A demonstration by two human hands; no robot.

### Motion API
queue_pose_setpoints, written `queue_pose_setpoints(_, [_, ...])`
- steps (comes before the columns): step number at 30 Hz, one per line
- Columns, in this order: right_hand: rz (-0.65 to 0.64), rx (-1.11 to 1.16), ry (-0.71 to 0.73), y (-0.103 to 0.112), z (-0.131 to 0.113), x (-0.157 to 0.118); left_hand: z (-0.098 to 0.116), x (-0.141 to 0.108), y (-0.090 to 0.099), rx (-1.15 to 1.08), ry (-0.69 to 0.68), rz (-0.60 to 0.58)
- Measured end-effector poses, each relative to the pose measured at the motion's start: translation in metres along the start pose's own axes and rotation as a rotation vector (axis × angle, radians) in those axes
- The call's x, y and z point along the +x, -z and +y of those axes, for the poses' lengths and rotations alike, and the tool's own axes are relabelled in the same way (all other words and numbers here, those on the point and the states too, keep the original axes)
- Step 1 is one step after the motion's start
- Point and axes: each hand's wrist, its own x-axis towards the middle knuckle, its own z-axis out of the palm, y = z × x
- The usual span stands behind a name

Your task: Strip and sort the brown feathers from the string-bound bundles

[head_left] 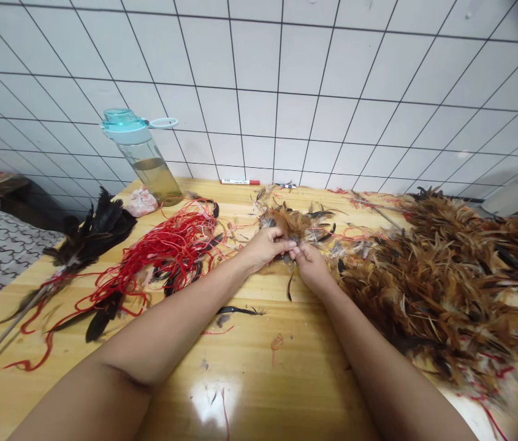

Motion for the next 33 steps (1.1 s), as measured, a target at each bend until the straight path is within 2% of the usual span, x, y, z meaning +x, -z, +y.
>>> queue_pose_setpoints(7, [-0.009,-0.039,-0.032,0.000,-0.003,-0.001,-0.006,0.001,0.003,-0.021,-0.010,-0.038])
queue_pose_setpoints(16, [-0.014,-0.031,0.095,0.000,-0.003,-0.001,-0.010,0.000,0.007,-0.009,-0.020,-0.080])
queue_pose_setpoints(24, [-0.003,-0.035,0.124,0.003,-0.002,-0.002,-0.010,0.003,0.001,-0.053,-0.032,-0.107])
queue_pose_setpoints(33, [-0.014,-0.030,0.093,0.006,-0.008,-0.002,-0.016,0.006,0.004,0.089,-0.056,-0.056])
